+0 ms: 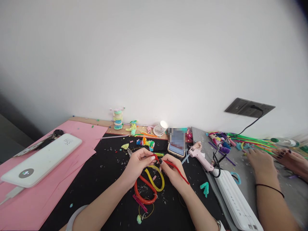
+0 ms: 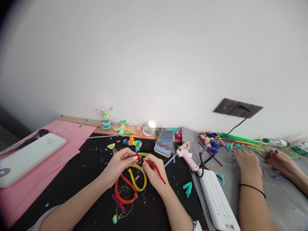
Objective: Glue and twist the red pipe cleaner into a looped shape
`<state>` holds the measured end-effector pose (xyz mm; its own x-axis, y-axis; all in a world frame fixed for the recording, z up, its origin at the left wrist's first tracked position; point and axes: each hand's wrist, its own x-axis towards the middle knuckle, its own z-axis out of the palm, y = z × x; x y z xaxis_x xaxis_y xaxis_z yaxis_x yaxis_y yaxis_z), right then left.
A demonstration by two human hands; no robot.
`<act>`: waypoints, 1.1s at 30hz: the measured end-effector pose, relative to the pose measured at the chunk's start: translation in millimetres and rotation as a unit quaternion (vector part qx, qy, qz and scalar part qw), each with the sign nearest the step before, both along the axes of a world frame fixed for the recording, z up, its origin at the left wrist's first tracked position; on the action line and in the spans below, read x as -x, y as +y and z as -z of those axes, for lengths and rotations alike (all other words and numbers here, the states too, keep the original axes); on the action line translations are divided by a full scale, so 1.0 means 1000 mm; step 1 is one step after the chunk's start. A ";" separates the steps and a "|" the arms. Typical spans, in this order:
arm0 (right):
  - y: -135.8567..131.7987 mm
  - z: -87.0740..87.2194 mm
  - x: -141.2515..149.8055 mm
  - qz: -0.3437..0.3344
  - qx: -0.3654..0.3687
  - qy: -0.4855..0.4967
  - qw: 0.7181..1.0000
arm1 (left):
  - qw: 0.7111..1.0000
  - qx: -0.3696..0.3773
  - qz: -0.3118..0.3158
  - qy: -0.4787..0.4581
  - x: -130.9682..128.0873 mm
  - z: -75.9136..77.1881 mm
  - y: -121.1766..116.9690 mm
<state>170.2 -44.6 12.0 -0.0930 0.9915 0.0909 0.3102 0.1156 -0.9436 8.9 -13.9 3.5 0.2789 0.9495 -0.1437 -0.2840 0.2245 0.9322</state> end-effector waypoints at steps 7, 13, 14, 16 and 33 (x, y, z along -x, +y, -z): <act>0.000 0.001 -0.001 0.003 -0.004 -0.008 1.000 | 1.000 -0.002 -0.002 -0.003 0.000 0.002 0.000; 0.000 0.001 -0.001 0.000 -0.013 -0.007 1.000 | 1.000 0.003 0.001 -0.011 0.000 0.002 0.000; 0.000 0.001 -0.002 0.000 -0.014 -0.006 1.000 | 1.000 0.004 0.001 -0.011 0.000 0.002 0.000; 0.001 0.002 -0.002 0.002 -0.014 -0.005 1.000 | 1.000 0.006 0.003 -0.011 0.000 0.003 0.000; 0.001 0.000 -0.002 0.000 -0.006 -0.011 1.000 | 1.000 0.006 0.000 -0.006 0.000 0.003 0.000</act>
